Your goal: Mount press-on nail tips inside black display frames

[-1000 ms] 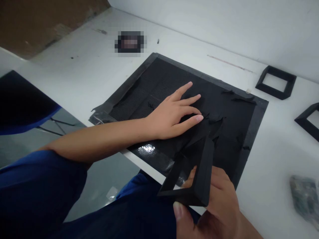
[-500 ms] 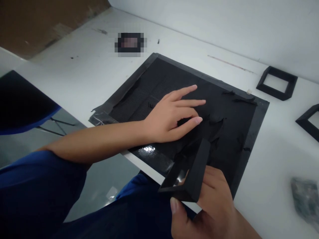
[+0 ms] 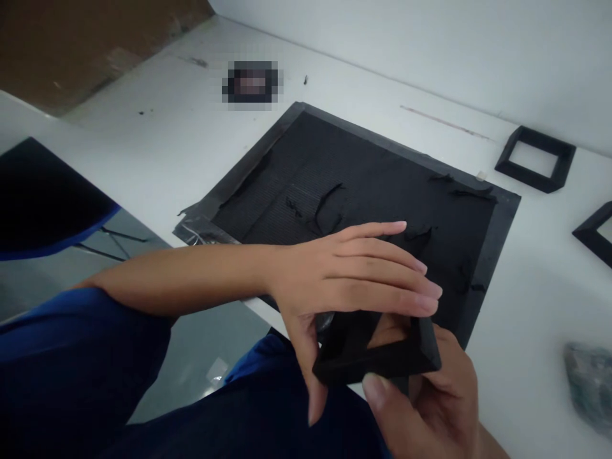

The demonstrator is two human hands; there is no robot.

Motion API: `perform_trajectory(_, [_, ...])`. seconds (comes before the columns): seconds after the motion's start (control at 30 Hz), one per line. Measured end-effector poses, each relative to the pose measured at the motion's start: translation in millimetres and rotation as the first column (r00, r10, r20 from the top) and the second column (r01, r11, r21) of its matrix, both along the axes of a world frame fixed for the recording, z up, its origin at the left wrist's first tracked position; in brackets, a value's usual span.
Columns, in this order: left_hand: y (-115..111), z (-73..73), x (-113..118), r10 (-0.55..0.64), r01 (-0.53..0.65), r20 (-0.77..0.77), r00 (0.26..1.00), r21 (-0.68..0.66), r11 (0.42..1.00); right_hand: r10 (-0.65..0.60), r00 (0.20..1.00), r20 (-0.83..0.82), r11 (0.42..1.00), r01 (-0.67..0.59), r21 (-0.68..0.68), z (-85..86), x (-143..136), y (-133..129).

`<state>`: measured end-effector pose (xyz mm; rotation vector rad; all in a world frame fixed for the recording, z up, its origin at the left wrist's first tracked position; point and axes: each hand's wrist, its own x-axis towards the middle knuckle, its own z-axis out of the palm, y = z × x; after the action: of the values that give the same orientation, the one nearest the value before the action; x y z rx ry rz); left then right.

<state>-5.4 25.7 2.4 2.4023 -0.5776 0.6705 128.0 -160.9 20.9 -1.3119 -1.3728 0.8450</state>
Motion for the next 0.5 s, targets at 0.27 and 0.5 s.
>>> perform_trajectory(0.27, [4,-2.9,-5,0.010,-0.013,-0.091,0.996,-0.036,0.999,0.069,0.996,-0.050,0.996,-0.066,0.056,13.3,-8,21])
perform_trajectory(0.5, [-4,-11.0,-4,0.041,-0.040,0.022,0.999,-0.042,0.998,-0.006,0.993,0.114,1.000,0.005,0.011,10.4,-6,18])
